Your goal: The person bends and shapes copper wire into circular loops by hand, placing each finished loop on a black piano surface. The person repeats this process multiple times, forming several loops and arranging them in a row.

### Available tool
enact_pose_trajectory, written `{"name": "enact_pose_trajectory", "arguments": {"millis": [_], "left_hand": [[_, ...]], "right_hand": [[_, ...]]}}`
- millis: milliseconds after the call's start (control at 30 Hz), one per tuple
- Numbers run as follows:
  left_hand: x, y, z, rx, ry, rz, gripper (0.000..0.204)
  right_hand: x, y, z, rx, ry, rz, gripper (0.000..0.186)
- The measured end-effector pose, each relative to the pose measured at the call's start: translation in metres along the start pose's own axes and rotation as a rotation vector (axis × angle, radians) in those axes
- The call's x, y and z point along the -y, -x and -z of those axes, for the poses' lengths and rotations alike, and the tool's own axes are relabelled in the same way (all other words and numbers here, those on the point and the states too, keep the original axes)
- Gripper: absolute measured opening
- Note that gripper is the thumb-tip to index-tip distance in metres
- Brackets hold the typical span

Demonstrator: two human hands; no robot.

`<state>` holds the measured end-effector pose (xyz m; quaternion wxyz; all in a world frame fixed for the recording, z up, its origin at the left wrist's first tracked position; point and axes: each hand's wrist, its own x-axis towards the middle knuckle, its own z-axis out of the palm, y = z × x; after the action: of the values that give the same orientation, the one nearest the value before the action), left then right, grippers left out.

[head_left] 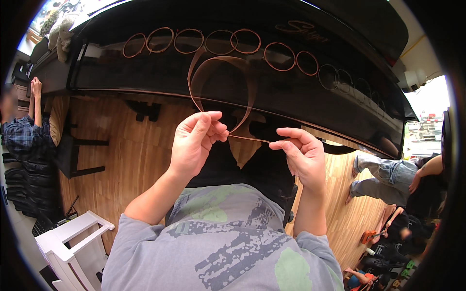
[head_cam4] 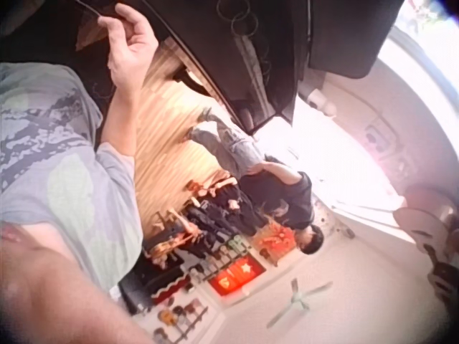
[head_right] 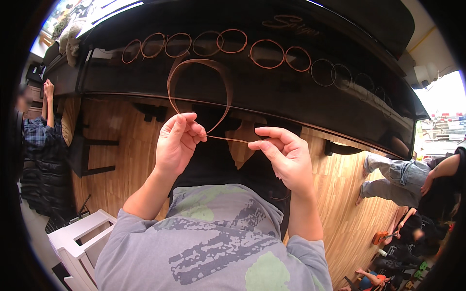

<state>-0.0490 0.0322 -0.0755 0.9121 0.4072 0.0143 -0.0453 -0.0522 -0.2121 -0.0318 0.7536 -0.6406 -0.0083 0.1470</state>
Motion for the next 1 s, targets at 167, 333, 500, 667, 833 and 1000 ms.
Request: {"name": "enact_pose_trajectory", "arguments": {"millis": [167, 333, 500, 667, 833, 1000], "left_hand": [[-0.008, -0.006, 0.006, -0.042, -0.038, -0.026, 0.027], [-0.012, -0.006, 0.008, -0.019, -0.052, -0.081, 0.025], [-0.015, -0.008, 0.002, 0.035, -0.012, -0.148, 0.027], [-0.02, -0.01, -0.005, 0.069, 0.136, -0.16, 0.027], [-0.031, -0.013, -0.01, 0.156, 0.334, -0.064, 0.027], [-0.039, -0.017, -0.008, 0.32, 0.443, 0.153, 0.024]], "right_hand": [[0.001, 0.002, 0.009, 0.02, 0.127, -0.03, 0.014], [0.005, 0.005, 0.009, 0.03, 0.238, 0.008, 0.01], [0.004, 0.005, 0.006, 0.181, 0.45, -0.064, 0.01], [-0.013, -0.003, -0.01, 0.291, 0.741, 0.022, 0.01], [-0.023, -0.005, -0.012, 0.346, 0.94, 0.031, 0.013], [-0.03, -0.008, -0.005, 0.426, 0.929, -0.051, 0.019]]}}
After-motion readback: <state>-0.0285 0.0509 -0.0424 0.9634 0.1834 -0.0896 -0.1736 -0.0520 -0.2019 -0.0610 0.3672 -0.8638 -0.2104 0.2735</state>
